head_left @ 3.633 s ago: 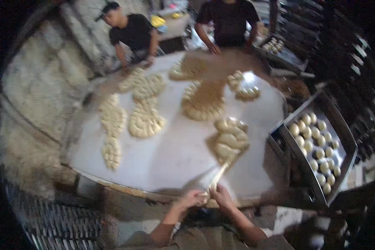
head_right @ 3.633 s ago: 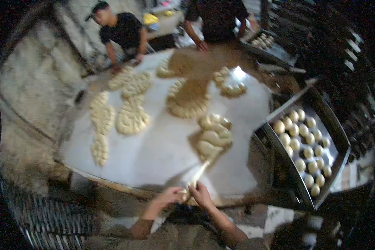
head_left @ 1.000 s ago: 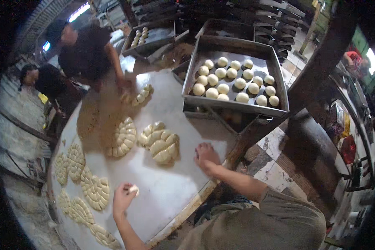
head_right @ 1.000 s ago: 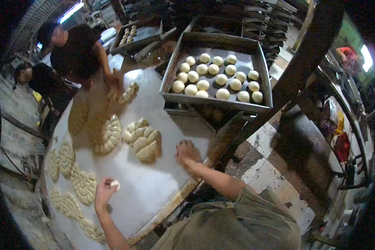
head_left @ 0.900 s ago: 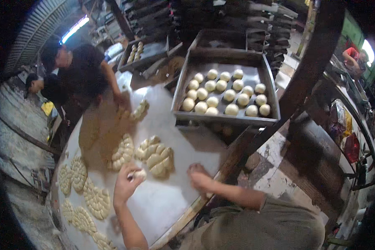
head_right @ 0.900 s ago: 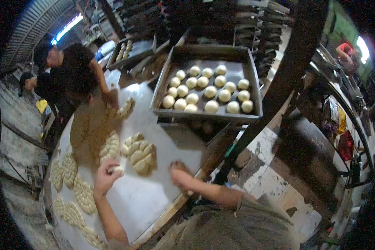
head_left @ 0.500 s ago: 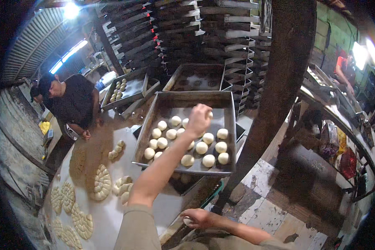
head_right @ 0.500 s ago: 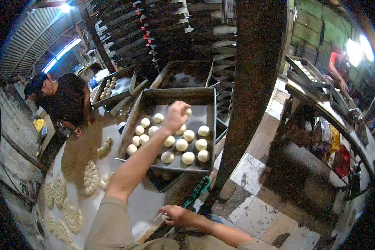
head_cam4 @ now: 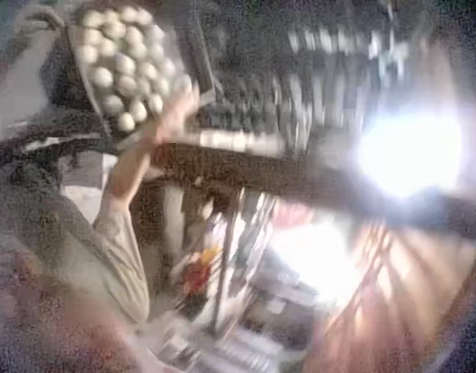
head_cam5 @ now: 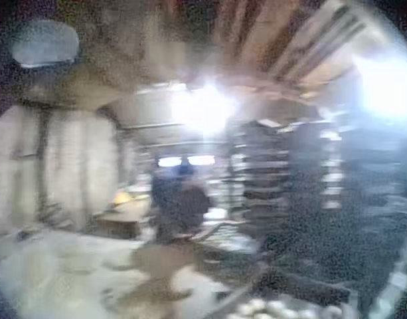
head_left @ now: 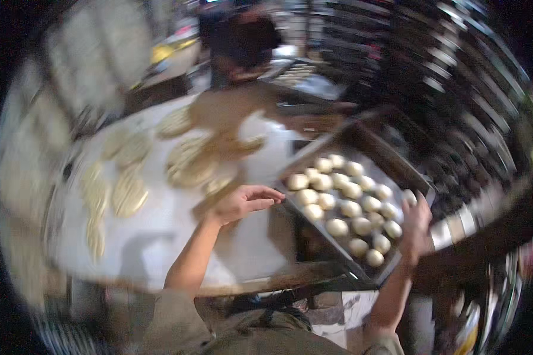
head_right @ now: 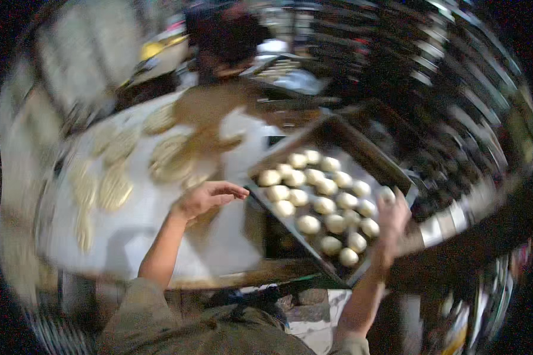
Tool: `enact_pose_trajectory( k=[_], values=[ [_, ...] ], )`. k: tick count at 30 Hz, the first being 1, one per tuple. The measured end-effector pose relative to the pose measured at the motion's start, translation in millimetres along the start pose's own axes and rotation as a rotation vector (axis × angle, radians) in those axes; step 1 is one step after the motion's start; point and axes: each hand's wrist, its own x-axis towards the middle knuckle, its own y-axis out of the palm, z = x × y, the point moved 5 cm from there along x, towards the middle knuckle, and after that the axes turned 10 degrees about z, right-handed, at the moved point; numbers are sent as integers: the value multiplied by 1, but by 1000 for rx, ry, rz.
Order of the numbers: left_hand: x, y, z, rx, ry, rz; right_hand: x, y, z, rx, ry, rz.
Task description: Shaping bread dough into decorative patterns and rolls, and placing them onto baking trays in a commercial bakery.
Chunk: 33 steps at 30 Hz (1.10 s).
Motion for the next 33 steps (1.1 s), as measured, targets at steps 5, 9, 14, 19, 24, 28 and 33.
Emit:
enact_pose_trajectory(
  k=[5,9,14,19,24,28,33],
  values=[
    [-232,-52,141,270,-641,-779,-118,1,62,834,-128,-101],
    [-328,-64,211,213,-692,-985,-256,71,193,686,-477,692],
    [-298,-113,234,658,-437,-992,-335,197,289,875,-118,940],
    [-230,-177,245,586,-543,-899,-346,236,323,295,-471,508],
    [-122,-212,211,826,-547,-1015,-344,229,327,309,-399,401],
    [-58,-225,211,725,-356,-682,-344,230,327,334,-370,395],
    [-46,-256,238,-210,-528,-1007,-347,229,322,329,-291,411]
  ],
)
